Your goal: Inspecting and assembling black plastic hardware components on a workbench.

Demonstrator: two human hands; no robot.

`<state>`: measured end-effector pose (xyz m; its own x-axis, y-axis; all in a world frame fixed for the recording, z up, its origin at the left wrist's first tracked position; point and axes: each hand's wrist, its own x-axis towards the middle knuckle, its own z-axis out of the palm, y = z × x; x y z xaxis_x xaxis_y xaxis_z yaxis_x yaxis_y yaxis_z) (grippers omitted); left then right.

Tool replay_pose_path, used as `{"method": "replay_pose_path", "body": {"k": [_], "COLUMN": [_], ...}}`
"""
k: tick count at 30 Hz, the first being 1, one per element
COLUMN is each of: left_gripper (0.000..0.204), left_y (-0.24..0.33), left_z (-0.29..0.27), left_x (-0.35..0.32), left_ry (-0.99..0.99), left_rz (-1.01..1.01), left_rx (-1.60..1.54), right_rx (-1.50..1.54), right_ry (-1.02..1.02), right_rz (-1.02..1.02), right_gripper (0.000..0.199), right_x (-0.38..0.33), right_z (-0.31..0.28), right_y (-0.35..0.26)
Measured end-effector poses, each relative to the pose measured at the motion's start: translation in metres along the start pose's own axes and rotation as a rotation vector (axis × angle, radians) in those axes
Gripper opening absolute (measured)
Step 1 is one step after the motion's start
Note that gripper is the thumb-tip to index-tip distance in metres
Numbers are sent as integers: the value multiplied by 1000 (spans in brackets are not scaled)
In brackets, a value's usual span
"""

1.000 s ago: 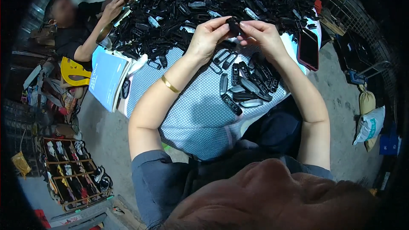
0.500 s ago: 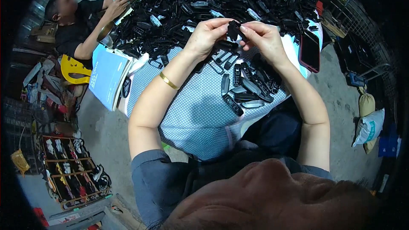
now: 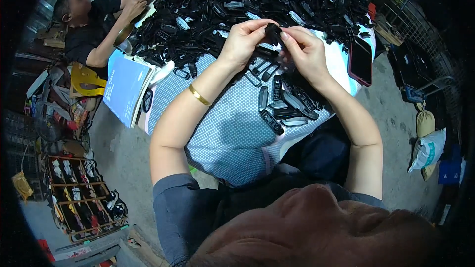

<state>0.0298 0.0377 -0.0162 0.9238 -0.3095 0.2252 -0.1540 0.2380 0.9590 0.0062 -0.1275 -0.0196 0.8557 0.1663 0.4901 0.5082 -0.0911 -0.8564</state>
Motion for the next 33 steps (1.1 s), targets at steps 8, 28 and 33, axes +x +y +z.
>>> {"method": "replay_pose_path", "body": {"k": [8, 28, 33], "left_gripper": [26, 24, 24], "left_y": [-4, 17, 25], "left_z": [19, 3, -1], "left_x": [-11, -11, -20], "left_ry": [180, -100, -53], "left_rz": [51, 123, 113], "left_rx": [52, 24, 229], "right_rx": [-450, -392, -372], "right_ry": [103, -103, -528], "right_rz": [-411, -230, -69], "right_gripper": [18, 23, 39], "right_x": [6, 6, 21], "right_z": [-1, 1, -8], "right_y": [16, 5, -1]}}
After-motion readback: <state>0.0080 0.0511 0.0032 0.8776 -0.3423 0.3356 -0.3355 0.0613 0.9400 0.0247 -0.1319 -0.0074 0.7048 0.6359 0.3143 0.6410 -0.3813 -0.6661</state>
